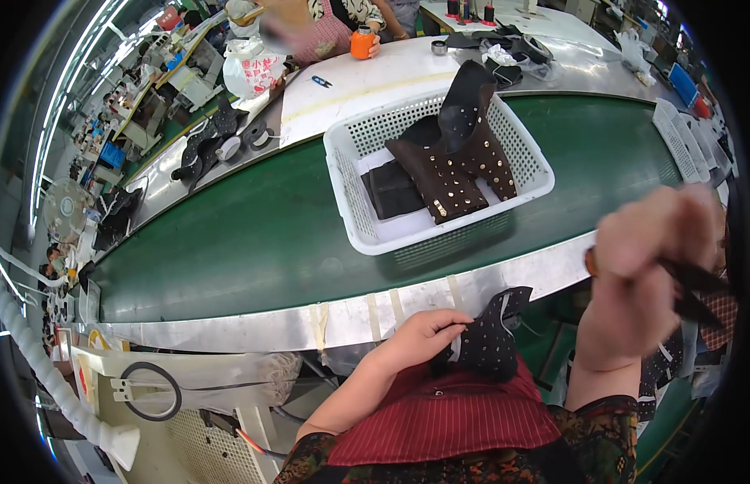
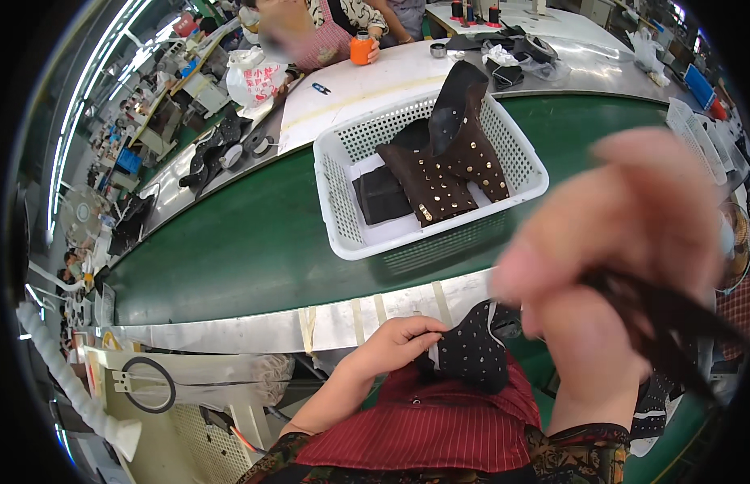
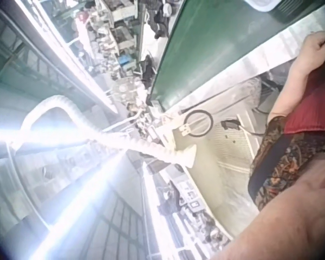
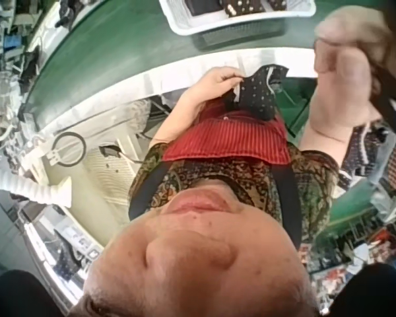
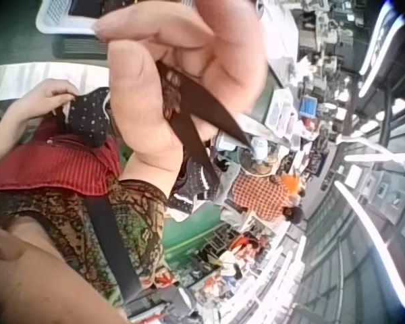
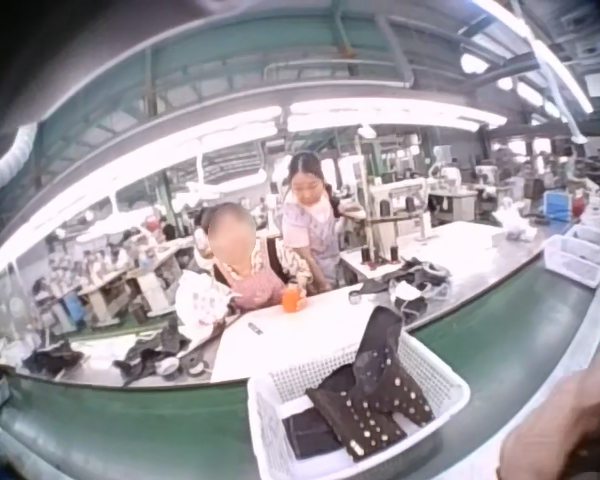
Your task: The person sews a white elastic band onto the opening of a black shoe using a needle and thread. They pull the thread through the fabric repeatedly to secure the band on multiple shoes in a factory setting.
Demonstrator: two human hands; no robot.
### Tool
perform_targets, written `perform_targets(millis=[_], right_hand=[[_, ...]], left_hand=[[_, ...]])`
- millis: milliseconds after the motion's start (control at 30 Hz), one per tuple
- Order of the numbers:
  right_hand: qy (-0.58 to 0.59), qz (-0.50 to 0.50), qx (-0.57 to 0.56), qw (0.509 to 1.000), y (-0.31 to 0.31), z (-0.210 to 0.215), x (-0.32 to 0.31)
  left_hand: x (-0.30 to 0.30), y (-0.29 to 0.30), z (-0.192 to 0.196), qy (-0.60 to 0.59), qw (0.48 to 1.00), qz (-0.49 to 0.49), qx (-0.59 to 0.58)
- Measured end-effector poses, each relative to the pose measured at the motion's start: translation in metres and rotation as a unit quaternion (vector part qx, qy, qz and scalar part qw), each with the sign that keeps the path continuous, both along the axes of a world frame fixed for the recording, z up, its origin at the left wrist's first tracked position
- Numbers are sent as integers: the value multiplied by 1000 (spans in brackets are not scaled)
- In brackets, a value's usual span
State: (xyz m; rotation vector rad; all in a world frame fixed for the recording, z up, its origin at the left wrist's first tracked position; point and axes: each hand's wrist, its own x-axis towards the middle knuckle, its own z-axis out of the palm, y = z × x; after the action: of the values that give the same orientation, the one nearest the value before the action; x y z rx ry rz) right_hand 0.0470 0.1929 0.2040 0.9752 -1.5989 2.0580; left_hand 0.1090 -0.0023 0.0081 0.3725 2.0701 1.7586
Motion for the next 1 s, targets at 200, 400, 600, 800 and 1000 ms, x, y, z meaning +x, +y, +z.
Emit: perform_targets(millis=[200,400,600,800,1000], right_hand=[[-155,141,348,914,6,-80,-44],[-249,227,602,724,34,-179,-58],[-353,198,603,687,49,-169,-45],[-361,249,534,723,82,-204,-32],[-274,151,591,743,87,-169,-17]], left_hand=[[4,3,13,10,999,-9,-35],[7,4,17,34,997,-20,-72],[13,-1,16,47,997,6,-62],[13,-2,16,38,998,0,-46],[19,-6,24,23,999,15,-47]])
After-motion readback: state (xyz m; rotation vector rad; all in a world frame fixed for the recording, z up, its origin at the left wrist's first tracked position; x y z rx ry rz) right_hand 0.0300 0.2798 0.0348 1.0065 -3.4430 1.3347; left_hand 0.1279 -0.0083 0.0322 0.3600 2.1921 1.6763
